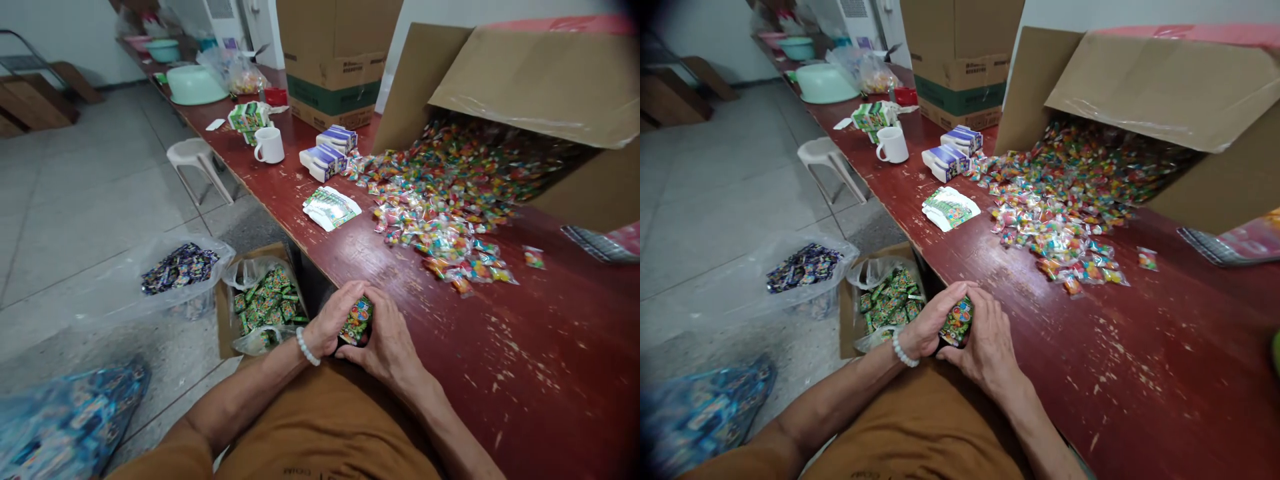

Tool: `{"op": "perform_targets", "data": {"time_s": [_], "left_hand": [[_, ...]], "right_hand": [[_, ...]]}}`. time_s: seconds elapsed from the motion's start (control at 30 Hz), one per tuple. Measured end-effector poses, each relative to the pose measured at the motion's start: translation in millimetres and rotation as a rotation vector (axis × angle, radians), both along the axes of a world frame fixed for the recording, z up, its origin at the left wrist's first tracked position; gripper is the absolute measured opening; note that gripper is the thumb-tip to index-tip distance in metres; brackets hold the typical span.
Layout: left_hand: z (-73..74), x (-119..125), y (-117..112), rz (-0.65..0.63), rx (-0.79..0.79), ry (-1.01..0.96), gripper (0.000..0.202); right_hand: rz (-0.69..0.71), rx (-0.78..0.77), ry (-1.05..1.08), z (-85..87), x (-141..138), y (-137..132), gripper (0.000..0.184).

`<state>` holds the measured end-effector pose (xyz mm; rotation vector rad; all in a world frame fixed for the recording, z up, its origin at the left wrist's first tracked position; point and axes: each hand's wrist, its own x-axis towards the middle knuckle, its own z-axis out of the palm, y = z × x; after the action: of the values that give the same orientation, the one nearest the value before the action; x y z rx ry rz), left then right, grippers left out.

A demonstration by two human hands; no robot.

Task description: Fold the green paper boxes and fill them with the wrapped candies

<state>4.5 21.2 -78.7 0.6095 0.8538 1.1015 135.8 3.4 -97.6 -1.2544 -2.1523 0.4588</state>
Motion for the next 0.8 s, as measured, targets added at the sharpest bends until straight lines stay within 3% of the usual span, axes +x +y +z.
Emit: {"op": "perform_targets", "data": {"time_s": [0.07,0.2,0.33,0.43,0.5,0.57,0.63,0.7,0.8], "left_hand": [[-0.2,2.7,-2.4,0.013,0.010,-0.018,0.033],[-3.6,3.3,-8.3,0.005,0.061,0.002,0.032],[-6.6,1.6,-13.3,-0.013,0.117,0.045,0.036],[-6.2,-0.9,-15.5,-0.067,0.116,0.047,0.038],[-6.6,-9.7,-15.4,-0.075,0.091,0.098,0.042],[-8.5,-31.4,-13.4,-0.078,0.050,0.270,0.048],[-10.8,-68.7,-9.0,-0.062,0.031,0.619,0.052],[-11.2,-116.0,-2.1,0.093,0.097,1.185,0.047],[-6.6,-177.2,12.7,0.389,0.060,1.452,0.055]], "right_hand": [[-0.030,0.012,-0.007,-0.8,-3.3,-2.8,0.098],[-0.116,0.091,-0.081,2.3,-7.3,-4.0,0.078],[-0.088,0.139,-0.072,7.4,-7.1,-2.1,0.068],[-0.051,0.060,-0.033,9.5,-10.9,-1.4,0.066],[-0.005,-0.030,-0.035,9.2,-14.1,-0.5,0.073],[0.049,-0.104,-0.024,6.8,-14.4,1.7,0.091],[0.065,-0.143,0.023,2.5,-10.1,5.8,0.102],[0.049,-0.154,0.075,-2.9,-2.3,10.8,0.091],[0.056,-0.139,0.093,-9.4,7.2,15.5,0.066]]}}
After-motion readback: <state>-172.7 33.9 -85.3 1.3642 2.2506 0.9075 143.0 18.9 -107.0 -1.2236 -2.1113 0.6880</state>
